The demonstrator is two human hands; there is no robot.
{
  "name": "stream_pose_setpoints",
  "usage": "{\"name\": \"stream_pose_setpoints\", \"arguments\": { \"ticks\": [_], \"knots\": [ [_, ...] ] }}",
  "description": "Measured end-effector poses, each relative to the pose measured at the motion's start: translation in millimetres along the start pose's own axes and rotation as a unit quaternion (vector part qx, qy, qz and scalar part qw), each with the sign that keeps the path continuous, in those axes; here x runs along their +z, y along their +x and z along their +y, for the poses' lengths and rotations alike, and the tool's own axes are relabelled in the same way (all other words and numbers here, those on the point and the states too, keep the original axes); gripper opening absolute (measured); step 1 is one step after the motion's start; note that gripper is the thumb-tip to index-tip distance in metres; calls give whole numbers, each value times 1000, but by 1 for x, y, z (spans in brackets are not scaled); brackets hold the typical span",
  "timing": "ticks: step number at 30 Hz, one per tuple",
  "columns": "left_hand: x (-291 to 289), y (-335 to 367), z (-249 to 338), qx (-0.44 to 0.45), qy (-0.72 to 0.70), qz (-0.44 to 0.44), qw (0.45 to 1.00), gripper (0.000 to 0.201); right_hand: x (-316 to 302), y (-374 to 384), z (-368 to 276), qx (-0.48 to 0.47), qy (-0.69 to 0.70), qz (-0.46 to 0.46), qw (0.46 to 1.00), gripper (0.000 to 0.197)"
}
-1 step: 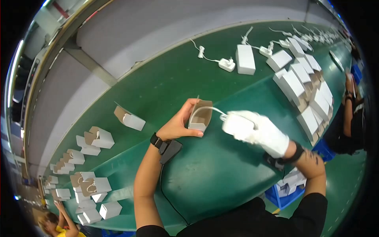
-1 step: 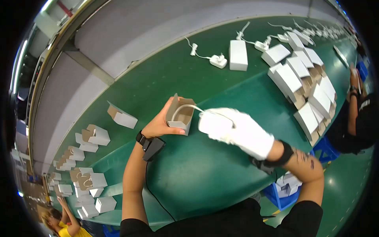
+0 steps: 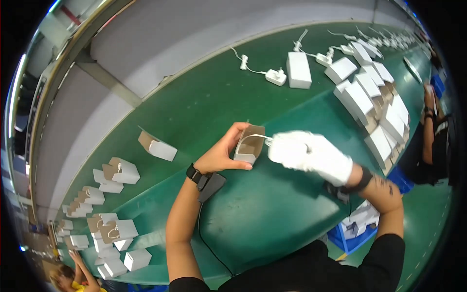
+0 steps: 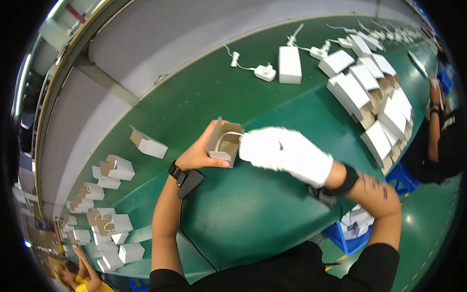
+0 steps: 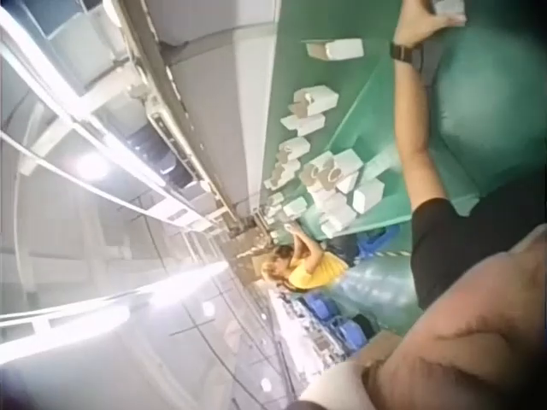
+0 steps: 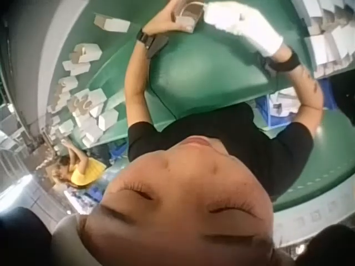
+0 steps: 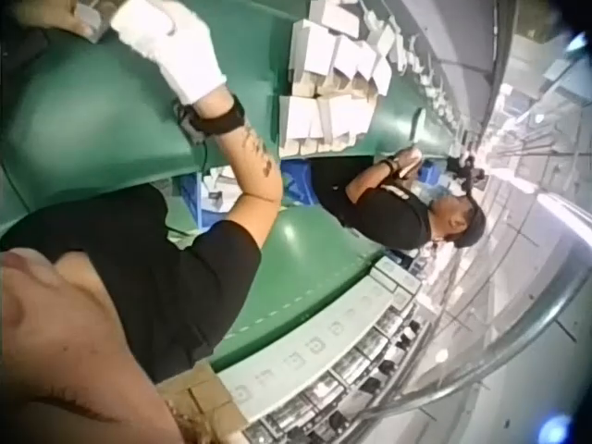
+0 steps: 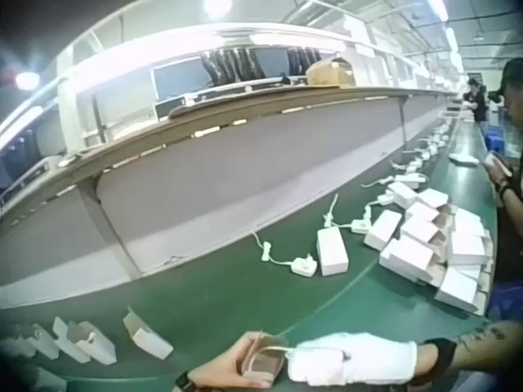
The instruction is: The person packages power adapters by picking up an adapter, folding the attached cable, and sliding the unit into a small white box. This process is repeated for several adapters and boxes on the green assembly line.
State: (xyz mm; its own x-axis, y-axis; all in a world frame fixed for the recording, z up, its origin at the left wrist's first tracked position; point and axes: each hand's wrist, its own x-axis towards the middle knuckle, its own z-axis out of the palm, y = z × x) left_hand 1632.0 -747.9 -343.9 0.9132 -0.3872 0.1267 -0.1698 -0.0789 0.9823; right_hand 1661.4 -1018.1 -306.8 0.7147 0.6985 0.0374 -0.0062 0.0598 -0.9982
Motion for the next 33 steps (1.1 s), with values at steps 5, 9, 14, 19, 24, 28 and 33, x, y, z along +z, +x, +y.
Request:
{"name": "stream_pose_setpoints", "arguments": {
  "ticks": [5, 9, 14, 19, 24, 28, 33],
  "knots": [
    [27, 11, -20, 5, 40, -55, 998, 90, -4, 33, -44, -19, -493, -153, 856, 24],
    [45, 12, -27, 20, 28, -13, 999, 90, 20, 20, -51, 28, -637, -152, 755, 15],
    [53, 11, -31, 37, 35, 38, 998, 90, 5, 24, -50, -152, -623, -95, 762, 22],
    [46, 15, -26, 75, 158, 20, 984, 89, 0, 44, -5, -225, -679, -144, 684, 20],
    [-24, 0, -34, 51, 61, 270, 959, 88, -50, 138, 4, -302, -644, 202, 673, 44],
    [-60, -5, -47, 68, 95, 368, 923, 87, -61, 207, 43, -55, -714, 241, 654, 58],
    [-33, -2, -13, 189, 265, 521, 789, 66, -82, 238, 76, -24, -684, 221, 694, 53]
  ]
}}
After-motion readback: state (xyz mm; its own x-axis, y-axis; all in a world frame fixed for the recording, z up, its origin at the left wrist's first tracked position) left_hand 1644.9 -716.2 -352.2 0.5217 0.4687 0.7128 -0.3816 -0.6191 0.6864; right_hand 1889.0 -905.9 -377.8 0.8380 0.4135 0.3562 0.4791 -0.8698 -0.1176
